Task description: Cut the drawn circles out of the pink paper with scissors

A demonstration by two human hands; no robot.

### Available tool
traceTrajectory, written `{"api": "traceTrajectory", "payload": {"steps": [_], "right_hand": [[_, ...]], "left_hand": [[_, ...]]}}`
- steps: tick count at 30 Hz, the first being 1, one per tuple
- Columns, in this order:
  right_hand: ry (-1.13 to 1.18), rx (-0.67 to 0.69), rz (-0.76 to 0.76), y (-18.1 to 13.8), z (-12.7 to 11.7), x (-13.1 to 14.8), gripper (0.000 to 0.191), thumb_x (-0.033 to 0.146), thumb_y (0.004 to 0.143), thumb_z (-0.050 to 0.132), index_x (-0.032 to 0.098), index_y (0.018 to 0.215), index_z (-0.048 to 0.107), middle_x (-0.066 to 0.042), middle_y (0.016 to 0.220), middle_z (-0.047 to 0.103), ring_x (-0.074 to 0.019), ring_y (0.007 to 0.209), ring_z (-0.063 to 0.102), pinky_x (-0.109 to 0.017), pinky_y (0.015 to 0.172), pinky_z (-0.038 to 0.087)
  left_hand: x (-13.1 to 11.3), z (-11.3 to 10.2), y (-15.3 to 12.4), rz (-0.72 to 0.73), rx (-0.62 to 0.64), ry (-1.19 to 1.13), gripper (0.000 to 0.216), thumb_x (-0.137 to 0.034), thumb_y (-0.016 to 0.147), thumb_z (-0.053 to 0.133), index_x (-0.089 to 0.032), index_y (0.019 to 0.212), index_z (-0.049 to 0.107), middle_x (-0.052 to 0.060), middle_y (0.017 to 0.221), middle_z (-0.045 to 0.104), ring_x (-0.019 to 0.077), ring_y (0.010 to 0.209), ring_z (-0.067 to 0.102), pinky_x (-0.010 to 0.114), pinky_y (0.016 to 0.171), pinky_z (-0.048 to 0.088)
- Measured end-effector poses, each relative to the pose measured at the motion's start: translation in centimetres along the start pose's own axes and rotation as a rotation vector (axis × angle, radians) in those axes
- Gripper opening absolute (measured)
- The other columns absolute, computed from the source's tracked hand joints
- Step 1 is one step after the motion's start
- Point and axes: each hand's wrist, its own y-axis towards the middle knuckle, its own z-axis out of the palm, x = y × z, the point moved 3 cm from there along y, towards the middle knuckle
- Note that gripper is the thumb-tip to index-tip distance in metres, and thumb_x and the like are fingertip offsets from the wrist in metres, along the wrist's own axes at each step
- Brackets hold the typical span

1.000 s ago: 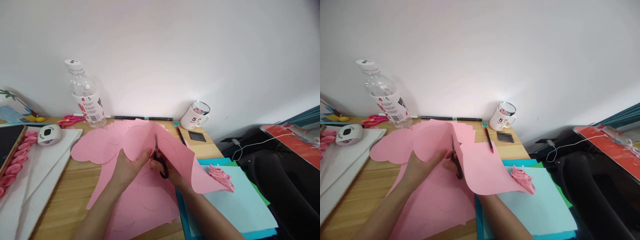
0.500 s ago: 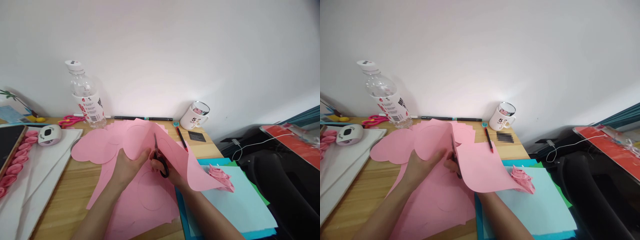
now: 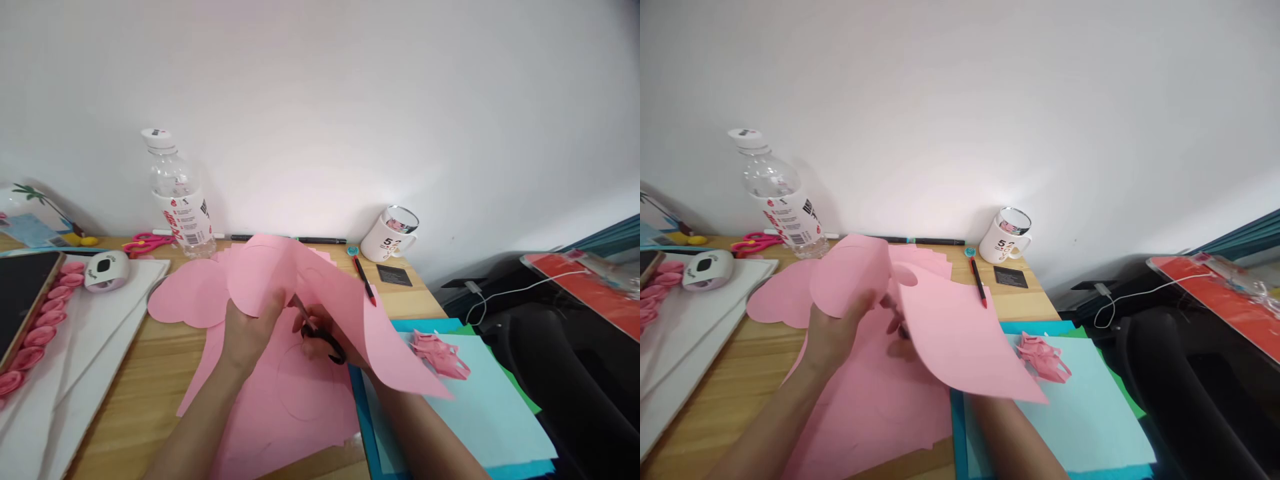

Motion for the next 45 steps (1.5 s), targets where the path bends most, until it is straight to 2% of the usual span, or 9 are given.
{"api": "traceTrajectory", "payload": {"steps": [4,7,10,13,16,21,31,38,45], "right_hand": [[0.067,0.387,-0.036,-0.5,-0.2,0.4,0.049,0.045,0.055,0.080,0.015,0.090,0.066,0.004,0.058,0.054,-0.0079,0.049,0.049,-0.021,0.049,0.043],[0.424,0.814,-0.294,-1.3,0.4,1.2,0.085,0.046,0.048,0.084,0.017,0.122,0.054,0.006,0.057,0.056,-0.0068,0.045,0.051,-0.025,0.056,0.049],[0.794,0.482,-0.532,-1.1,-0.5,1.8,0.093,0.061,0.065,0.068,0.024,0.141,0.028,0.011,0.049,0.048,-0.0044,0.037,0.040,-0.024,0.054,0.051],[0.991,0.095,-0.480,-0.8,-1.4,1.7,0.086,0.058,0.071,0.065,0.031,0.142,0.025,0.015,0.048,0.035,-0.0025,0.036,0.022,-0.020,0.052,0.049],[1.045,-0.074,-0.288,-0.2,-1.6,1.0,0.075,0.057,0.073,0.064,0.029,0.137,0.035,0.012,0.055,0.035,-0.0033,0.042,0.022,-0.021,0.057,0.050],[0.956,-0.075,-0.069,0.8,-0.7,-0.2,0.066,0.059,0.072,0.063,0.020,0.123,0.050,0.009,0.060,0.037,-0.0053,0.048,0.030,-0.025,0.057,0.049],[0.312,-0.052,-0.186,0.4,0.0,0.1,0.039,0.040,0.073,0.071,0.013,0.099,0.062,0.003,0.065,0.049,-0.0078,0.054,0.046,-0.025,0.056,0.041],[0.432,-0.133,-0.348,-0.1,-0.3,1.7,0.082,0.050,0.076,0.064,0.022,0.141,0.022,0.006,0.059,0.049,-0.0114,0.055,0.046,-0.028,0.056,0.045],[0.380,-0.145,-0.262,0.1,-0.4,0.8,0.040,0.048,0.075,0.066,0.014,0.095,0.059,0.004,0.059,0.050,-0.0100,0.052,0.050,-0.029,0.057,0.047]], "left_hand": [[0.5,-0.1,0.3,-0.039,0.003,-0.186,0.019,-0.029,0.073,0.059,-0.013,0.078,0.068,0.005,0.061,0.070,0.0228,0.063,0.068,0.040,0.073,0.055],[0.8,0.3,0.2,-0.118,0.109,-0.261,0.023,-0.031,0.072,0.061,-0.011,0.082,0.068,0.007,0.066,0.072,0.0247,0.063,0.069,0.041,0.068,0.057],[1.0,0.7,0.1,-0.193,0.194,-0.325,0.020,-0.030,0.069,0.063,-0.012,0.077,0.067,0.008,0.067,0.072,0.0277,0.070,0.069,0.044,0.070,0.058],[1.2,1.0,0.2,-0.282,0.235,-0.457,0.018,-0.029,0.066,0.065,-0.013,0.074,0.064,0.007,0.067,0.071,0.0301,0.072,0.070,0.050,0.075,0.056],[1.0,1.2,0.4,-0.341,0.234,-0.555,0.015,-0.028,0.066,0.066,-0.014,0.067,0.061,0.006,0.071,0.070,0.0330,0.082,0.069,0.053,0.081,0.052],[0.6,1.0,0.6,-0.267,0.104,-0.564,0.010,-0.025,0.070,0.064,-0.016,0.068,0.060,0.005,0.081,0.070,0.0314,0.101,0.064,0.049,0.096,0.044],[1.5,0.4,0.5,-0.234,0.097,-0.335,0.034,-0.033,0.076,0.059,-0.011,0.102,0.065,0.011,0.099,0.070,0.0313,0.110,0.058,0.048,0.097,0.043],[0.5,1.1,0.5,-0.274,0.213,-0.541,0.041,-0.025,0.071,0.062,-0.013,0.111,0.061,0.010,0.105,0.069,0.0322,0.108,0.059,0.053,0.098,0.042],[0.5,0.8,0.8,-0.382,0.102,-0.590,0.021,-0.024,0.069,0.061,-0.010,0.084,0.064,0.014,0.097,0.070,0.0322,0.112,0.057,0.048,0.102,0.039]]}}
